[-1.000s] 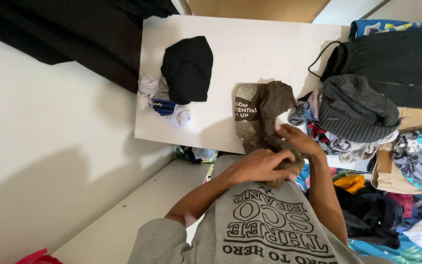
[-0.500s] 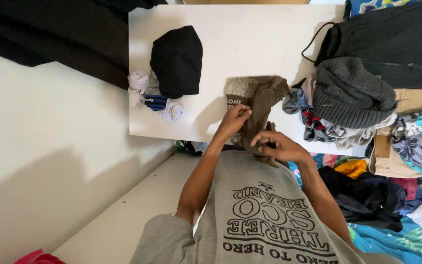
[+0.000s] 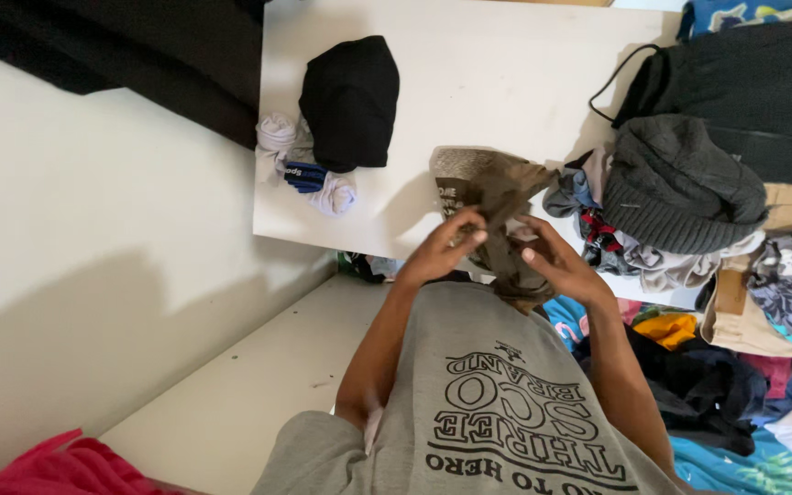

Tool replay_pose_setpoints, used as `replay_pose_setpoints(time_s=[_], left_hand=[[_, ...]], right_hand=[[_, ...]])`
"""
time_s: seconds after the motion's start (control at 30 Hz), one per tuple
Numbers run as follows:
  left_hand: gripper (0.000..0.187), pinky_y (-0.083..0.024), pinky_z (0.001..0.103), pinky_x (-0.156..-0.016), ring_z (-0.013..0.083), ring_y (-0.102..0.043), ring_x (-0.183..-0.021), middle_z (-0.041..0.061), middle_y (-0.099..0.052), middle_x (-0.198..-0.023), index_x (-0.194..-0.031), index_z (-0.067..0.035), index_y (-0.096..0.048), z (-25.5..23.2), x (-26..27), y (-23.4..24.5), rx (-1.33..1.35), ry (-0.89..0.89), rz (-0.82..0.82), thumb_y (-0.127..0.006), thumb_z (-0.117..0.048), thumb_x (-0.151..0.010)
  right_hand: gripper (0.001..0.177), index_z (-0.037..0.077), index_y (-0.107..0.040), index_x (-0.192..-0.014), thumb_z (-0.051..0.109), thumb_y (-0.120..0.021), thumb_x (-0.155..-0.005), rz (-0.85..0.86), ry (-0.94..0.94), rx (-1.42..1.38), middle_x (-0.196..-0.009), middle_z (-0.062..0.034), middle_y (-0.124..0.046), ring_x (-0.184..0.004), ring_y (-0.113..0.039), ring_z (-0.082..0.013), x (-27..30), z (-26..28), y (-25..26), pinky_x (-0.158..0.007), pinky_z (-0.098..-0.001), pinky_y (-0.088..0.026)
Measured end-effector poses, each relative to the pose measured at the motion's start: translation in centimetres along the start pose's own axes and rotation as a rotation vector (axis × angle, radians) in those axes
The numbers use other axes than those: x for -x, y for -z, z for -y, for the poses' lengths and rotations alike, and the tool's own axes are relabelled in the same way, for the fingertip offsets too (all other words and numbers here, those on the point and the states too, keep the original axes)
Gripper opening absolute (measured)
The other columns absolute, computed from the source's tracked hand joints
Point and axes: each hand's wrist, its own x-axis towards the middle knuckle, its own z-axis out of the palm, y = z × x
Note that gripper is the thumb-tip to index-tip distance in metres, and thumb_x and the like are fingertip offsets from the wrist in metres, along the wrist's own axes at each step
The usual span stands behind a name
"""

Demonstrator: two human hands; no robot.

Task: The person folds several items of clothing, including t-shirts, socks, a beanie, and underwear, by hand on a white surface and places them into a stack.

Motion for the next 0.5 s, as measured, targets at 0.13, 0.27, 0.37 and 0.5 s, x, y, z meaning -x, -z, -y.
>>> replay_pose_setpoints(time_s=[0.13,0.27,0.37,0.5], left_hand=[[0.024,-0.05,0.029,-0.062,0.0134,-0.05,-0.082,0.008,-0.042,-0.104,-0.084,-0.004,-0.052,-1.8,-1.6,-1.2,-0.028,0.001,-0.016,-0.054,-0.028,-0.079],[0.024,-0.046,0.026,-0.062,0.0164,-0.053,-0.074,0.01,-0.052,-0.094,-0.088,-0.004,-0.058,-2.6,-2.2,-0.7,-0.109,0.134,-0.105,-0.058,-0.025,-0.078],[0.029,-0.046,0.024,-0.067,0.0148,-0.053,-0.085,0.01,-0.053,-0.093,-0.095,-0.003,-0.05,-3.1,-2.8,-0.4,0.016,0.149,-0.274,-0.058,-0.026,-0.08],[0.038,-0.047,0.022,-0.065,0.0152,-0.059,-0.076,0.008,-0.059,-0.081,-0.104,-0.001,-0.046,-3.9,-3.4,0.9,-0.052,0.346,-0.22,-0.057,-0.025,-0.076]], right_hand=[[0.03,-0.004,-0.053,-0.09,0.026,-0.05,-0.092,-0.212,-0.076,0.263,-0.073,-0.0078,-0.044,-0.067,-0.039,-0.0123,-3.3,-1.7,-1.2,-0.056,-0.0274,-0.033],[0.028,0.0,-0.056,-0.089,0.026,-0.046,-0.088,-0.276,-0.008,0.0,-0.069,-0.0025,-0.052,-0.063,-0.044,-0.007,-4.2,-0.7,-1.6,-0.055,-0.0229,-0.037],[0.028,-0.001,-0.057,-0.083,0.025,-0.048,-0.088,-0.245,-0.041,-0.067,-0.068,-0.0016,-0.052,-0.062,-0.045,-0.0065,-4.2,0.1,-1.5,-0.054,-0.0229,-0.037],[0.023,0.002,-0.055,-0.089,0.023,-0.047,-0.084,-0.169,0.009,-0.186,-0.075,0.0013,-0.052,-0.069,-0.045,-0.0057,-3.7,0.5,-0.9,-0.06,-0.0223,-0.037]])
